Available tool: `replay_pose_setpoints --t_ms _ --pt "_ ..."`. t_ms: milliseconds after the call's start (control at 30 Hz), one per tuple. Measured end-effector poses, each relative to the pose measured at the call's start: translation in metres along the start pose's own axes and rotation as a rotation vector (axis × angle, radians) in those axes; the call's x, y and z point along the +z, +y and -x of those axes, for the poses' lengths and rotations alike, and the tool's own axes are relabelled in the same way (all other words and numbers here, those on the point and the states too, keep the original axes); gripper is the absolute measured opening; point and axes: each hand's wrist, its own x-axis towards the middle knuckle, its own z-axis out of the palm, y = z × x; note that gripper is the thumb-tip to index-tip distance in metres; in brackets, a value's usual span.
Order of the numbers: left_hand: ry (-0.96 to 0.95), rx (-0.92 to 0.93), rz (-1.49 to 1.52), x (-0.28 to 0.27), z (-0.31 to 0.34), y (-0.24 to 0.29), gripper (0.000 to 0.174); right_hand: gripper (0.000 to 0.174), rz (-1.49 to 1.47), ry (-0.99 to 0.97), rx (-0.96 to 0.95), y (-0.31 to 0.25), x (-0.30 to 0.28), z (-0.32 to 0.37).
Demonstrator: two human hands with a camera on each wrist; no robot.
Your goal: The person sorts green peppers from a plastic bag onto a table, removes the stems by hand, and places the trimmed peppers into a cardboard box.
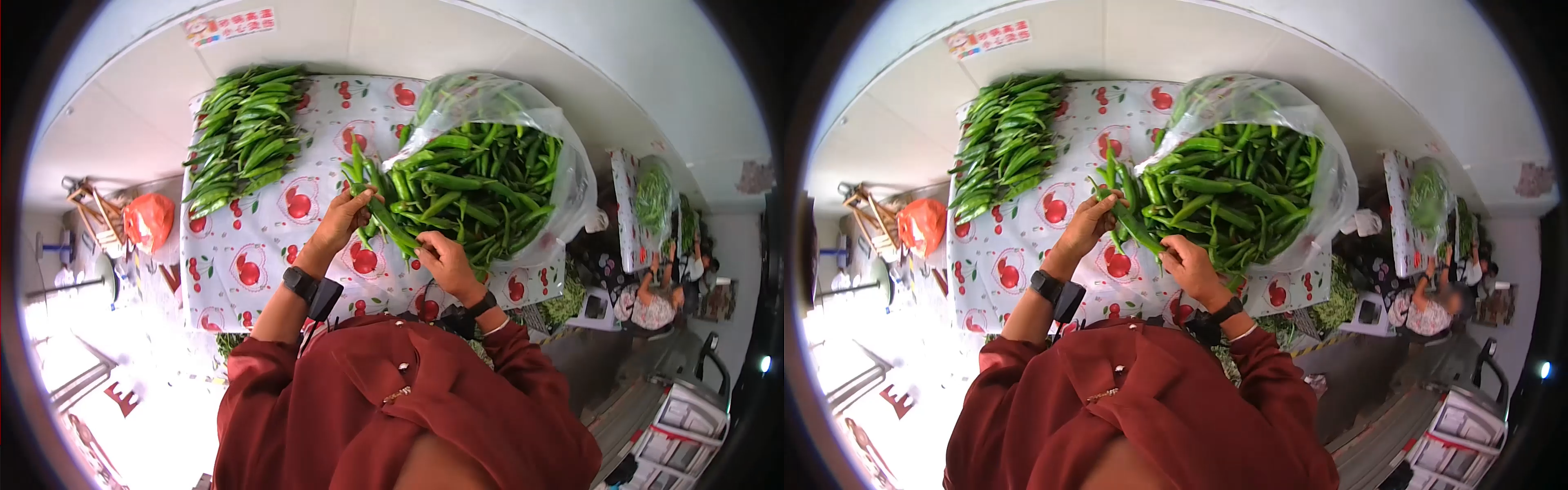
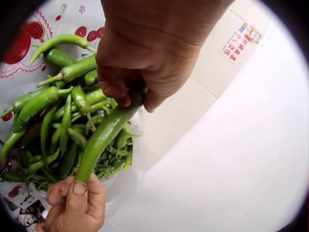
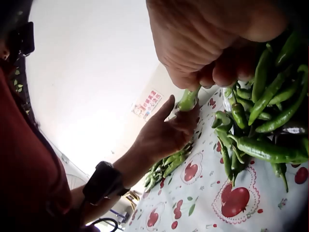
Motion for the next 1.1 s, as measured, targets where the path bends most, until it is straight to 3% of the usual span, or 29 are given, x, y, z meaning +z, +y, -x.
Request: replay_pose_setpoints --t_ms 133,233,367,400,467,500,533,600,667,900,967,1100 --pt "0.247 0.099 -0.215 -0.037 0.025 0.019 0.023 0.028 -0.115 0.025 0.126 0.016 -0.005 0.005" --pt "0.367 0.364 -0.609 -0.090 0.041 0.023 0.027 0.022 -0.096 0.045 0.207 0.031 -0.014 0.012" --pt "0.600 0.191 -1.204 -0.117 0.083 0.041 0.030 0.016 -0.095 0.057 0.285 0.045 -0.017 0.020" --pt "0.610 0.187 -1.201 -0.119 0.086 0.040 0.030 0.015 -0.099 0.053 0.300 0.048 -0.017 0.021" --pt "0.619 0.133 -1.513 -0.127 0.090 0.031 0.035 0.016 -0.097 0.026 0.306 0.050 -0.017 0.022" --pt "0.607 0.069 -1.476 -0.130 0.087 0.024 0.046 0.016 -0.093 0.020 0.320 0.055 -0.017 0.023" --pt "0.616 0.062 -1.469 -0.131 0.087 0.015 0.046 0.016 -0.089 0.014 0.334 0.059 -0.017 0.024" --pt "0.559 0.365 -1.433 -0.128 0.092 -0.003 0.052 0.015 -0.098 0.019 0.367 0.065 -0.022 0.029" --pt "0.552 0.350 -1.414 -0.123 0.099 -0.008 0.056 0.015 -0.109 0.031 0.400 0.072 -0.029 0.038" --pt "0.692 0.330 -1.260 -0.128 0.138 -0.025 0.038 0.015 -0.074 0.123 0.478 0.094 -0.061 0.085" --pt "0.755 0.333 -1.255 -0.139 0.147 -0.032 0.029 0.016 -0.104 0.187 0.600 0.110 -0.070 0.104" --pt "0.817 0.341 -1.162 -0.149 0.153 -0.036 0.026 0.018 -0.183 0.224 0.703 0.115 -0.083 0.127"
